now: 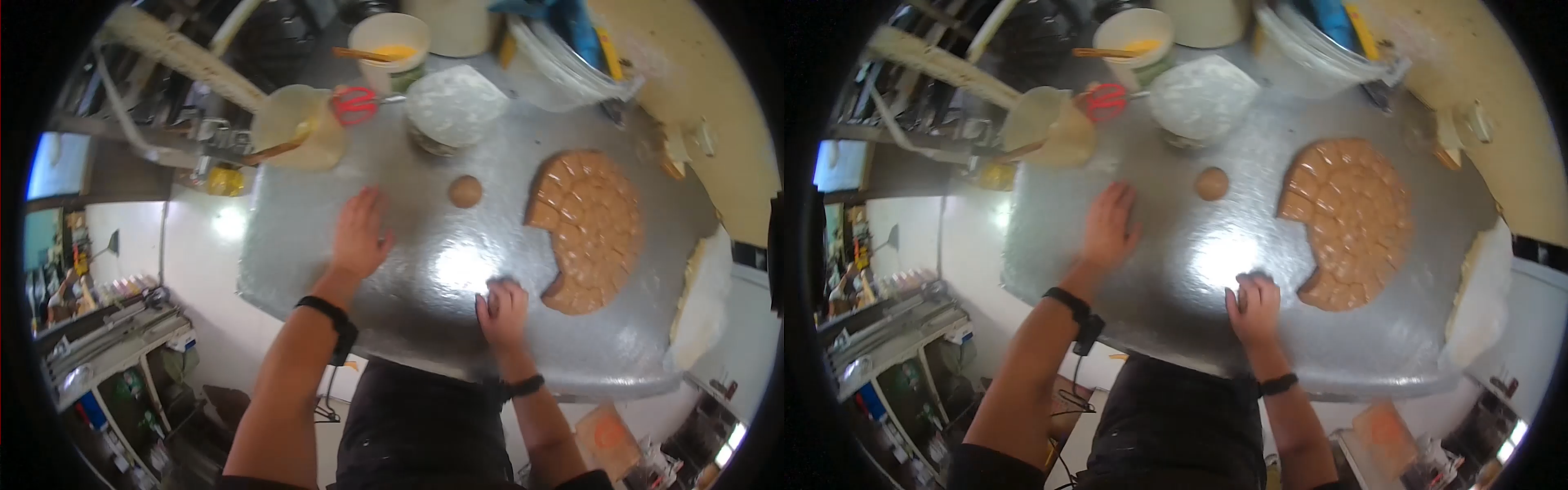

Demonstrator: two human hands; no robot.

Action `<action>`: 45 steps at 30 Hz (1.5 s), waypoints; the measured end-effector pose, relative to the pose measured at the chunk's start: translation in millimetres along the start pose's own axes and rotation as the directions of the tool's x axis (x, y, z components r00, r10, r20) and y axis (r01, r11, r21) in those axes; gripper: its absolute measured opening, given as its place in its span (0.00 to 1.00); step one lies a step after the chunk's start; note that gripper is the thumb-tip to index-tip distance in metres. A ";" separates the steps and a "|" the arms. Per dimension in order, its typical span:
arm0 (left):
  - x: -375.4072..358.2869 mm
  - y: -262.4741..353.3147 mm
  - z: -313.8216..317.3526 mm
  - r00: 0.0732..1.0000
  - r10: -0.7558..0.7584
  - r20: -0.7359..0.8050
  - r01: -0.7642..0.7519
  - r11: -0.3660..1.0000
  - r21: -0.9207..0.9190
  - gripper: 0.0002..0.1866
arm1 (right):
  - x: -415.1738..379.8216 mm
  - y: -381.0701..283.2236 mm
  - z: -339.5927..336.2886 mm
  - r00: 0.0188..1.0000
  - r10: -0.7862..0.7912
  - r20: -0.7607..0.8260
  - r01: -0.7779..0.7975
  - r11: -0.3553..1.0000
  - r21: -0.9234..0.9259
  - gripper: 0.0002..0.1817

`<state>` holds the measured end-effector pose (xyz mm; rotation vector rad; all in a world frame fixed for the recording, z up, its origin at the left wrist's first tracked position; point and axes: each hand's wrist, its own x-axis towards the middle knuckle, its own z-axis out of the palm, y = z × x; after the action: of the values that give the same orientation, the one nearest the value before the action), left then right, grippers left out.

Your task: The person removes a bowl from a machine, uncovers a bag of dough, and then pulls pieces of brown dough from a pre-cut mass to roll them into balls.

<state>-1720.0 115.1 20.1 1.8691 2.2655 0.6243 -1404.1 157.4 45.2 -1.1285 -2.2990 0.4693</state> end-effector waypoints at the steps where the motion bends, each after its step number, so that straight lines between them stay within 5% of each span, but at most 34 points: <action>1: 2.9 1.4 -0.8 1.000 -0.017 0.009 0.017 1.000 -0.014 0.35 | -19.3 -2.5 2.3 0.997 0.010 0.081 -0.012 0.999 0.033 0.10; 4: 5.2 0.7 4.1 0.997 -0.035 0.062 0.037 0.999 -0.023 0.34 | -80.1 22.3 -26.3 0.889 -0.172 0.424 0.122 0.982 0.143 0.10; 5: 8.0 2.2 -0.5 0.993 -0.061 0.100 0.067 0.996 -0.062 0.35 | -75.7 37.7 -42.9 0.720 -0.188 0.668 0.130 0.982 0.136 0.10; 6: 5.2 0.3 3.5 0.998 -0.032 0.055 0.036 0.996 -0.083 0.35 | -70.2 46.4 -49.6 0.839 -0.310 0.447 0.269 0.951 0.156 0.11; 8: 3.5 2.4 -0.1 0.999 0.011 -0.043 -0.015 0.996 -0.086 0.35 | -40.4 49.8 -18.3 0.812 -0.413 0.413 0.335 0.909 0.249 0.12; 10: 2.8 5.9 -2.2 0.998 0.004 -0.061 -0.007 0.999 -0.048 0.34 | -5.8 15.3 15.0 0.974 -0.171 0.151 0.165 0.985 0.050 0.15; 11: 1.5 7.6 -2.7 0.998 -0.009 -0.064 0.007 1.000 -0.030 0.34 | -5.2 -5.5 23.8 0.976 -0.088 0.197 0.082 0.996 0.040 0.15; 13: 2.8 7.6 -4.5 0.998 -0.011 -0.059 0.007 0.998 -0.063 0.34 | -36.0 -17.2 6.8 0.789 -0.047 0.613 0.052 0.999 0.010 0.12; 15: 2.0 9.9 -1.7 0.998 -0.023 -0.056 0.018 0.996 -0.083 0.34 | -88.6 10.5 -6.9 0.797 -0.390 0.462 0.353 0.921 0.167 0.13; 17: 0.8 6.9 -5.0 0.997 -0.042 -0.060 0.036 0.995 -0.088 0.35 | -57.2 30.8 -44.8 0.287 -0.043 0.957 0.208 0.978 -0.018 0.18; 18: 0.9 8.1 -5.9 0.997 -0.047 -0.057 0.041 0.994 -0.104 0.35 | -44.8 24.8 -31.8 0.291 -0.067 0.954 0.219 0.976 0.002 0.18; 19: 2.3 9.9 -6.8 0.998 -0.045 -0.049 0.038 0.990 -0.136 0.34 | -28.9 16.4 -24.9 0.662 -0.068 0.747 0.132 0.991 -0.027 0.21; 20: 3.9 7.6 -6.5 0.998 -0.042 -0.055 0.034 0.989 -0.142 0.34 | -13.5 11.0 -23.6 0.913 -0.023 0.407 0.037 0.999 -0.027 0.24; 24: 0.0 11.1 -6.4 0.996 -0.013 -0.090 0.001 0.991 -0.136 0.33 | -15.0 -7.3 5.6 0.871 0.137 0.472 -0.117 0.991 -0.071 0.25; 26: 5.1 10.8 -9.0 0.993 0.008 -0.121 -0.024 0.992 -0.125 0.33 | -88.3 47.9 -12.1 0.750 -0.285 0.597 0.307 0.949 0.068 0.23; 29: 2.6 9.2 -9.5 0.994 -0.023 -0.105 0.012 0.995 -0.104 0.33 | -81.0 100.7 -33.9 0.779 -0.453 0.434 0.473 0.879 0.069 0.24; 30: 1.1 10.0 -8.5 0.995 -0.020 -0.100 0.009 0.995 -0.102 0.33 | -67.1 83.8 -32.4 0.778 -0.445 0.443 0.466 0.882 0.069 0.24; 32: 6.4 10.2 -10.2 0.994 0.002 -0.105 -0.012 0.995 -0.098 0.33 | 2.3 13.0 -12.8 0.879 -0.021 0.475 0.033 0.999 -0.017 0.26; 34: 6.7 13.7 -17.3 0.996 -0.013 -0.083 0.002 0.990 -0.140 0.32 | -14.1 -7.9 -7.9 0.915 0.042 0.401 -0.026 0.999 -0.044 0.26; 36: 11.9 13.2 -22.6 0.996 -0.002 -0.095 -0.010 0.992 -0.124 0.32 | -5.4 -56.6 -38.1 0.431 0.186 0.883 0.067 0.969 -0.237 0.25; 37: 15.1 11.6 -24.6 0.995 0.005 -0.100 -0.016 0.994 -0.110 0.32 | -11.5 -45.3 -42.3 0.446 0.183 0.876 0.068 0.969 -0.237 0.25; 38: 12.3 11.1 -22.8 0.994 0.017 -0.111 -0.028 0.994 -0.102 0.32 | -28.6 -22.6 -49.0 0.757 -0.177 0.629 0.282 0.957 -0.070 0.20; 39: 5.4 12.6 -17.1 0.997 0.006 -0.082 -0.014 0.995 -0.100 0.32 | -37.9 -0.7 -52.7 0.827 -0.518 0.218 0.533 0.846 -0.015 0.20; 40: 5.4 11.2 -15.3 0.998 -0.002 -0.057 -0.004 0.996 -0.093 0.32 | -36.0 16.6 -47.7 0.825 -0.529 0.199 0.544 0.839 -0.024 0.20; 42: 10.0 9.7 -20.9 1.000 -0.010 -0.029 0.007 0.996 -0.085 0.32 | -31.8 44.8 -28.0 0.865 -0.141 0.482 0.205 0.975 -0.084 0.23; 43: 9.4 12.6 -19.9 0.999 -0.025 0.025 0.027 0.995 -0.099 0.31 | -29.9 52.1 4.2 0.903 -0.295 0.314 0.327 0.944 -0.053 0.22; 45: 16.4 12.3 -23.0 0.996 -0.076 0.048 0.085 0.974 -0.211 0.31 | -15.4 6.0 35.5 0.918 -0.126 0.376 0.172 0.981 -0.092 0.19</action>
<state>-1720.8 127.5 48.4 1.6665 2.1420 0.7759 -1413.8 146.0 9.0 -0.9741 -2.7525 0.5228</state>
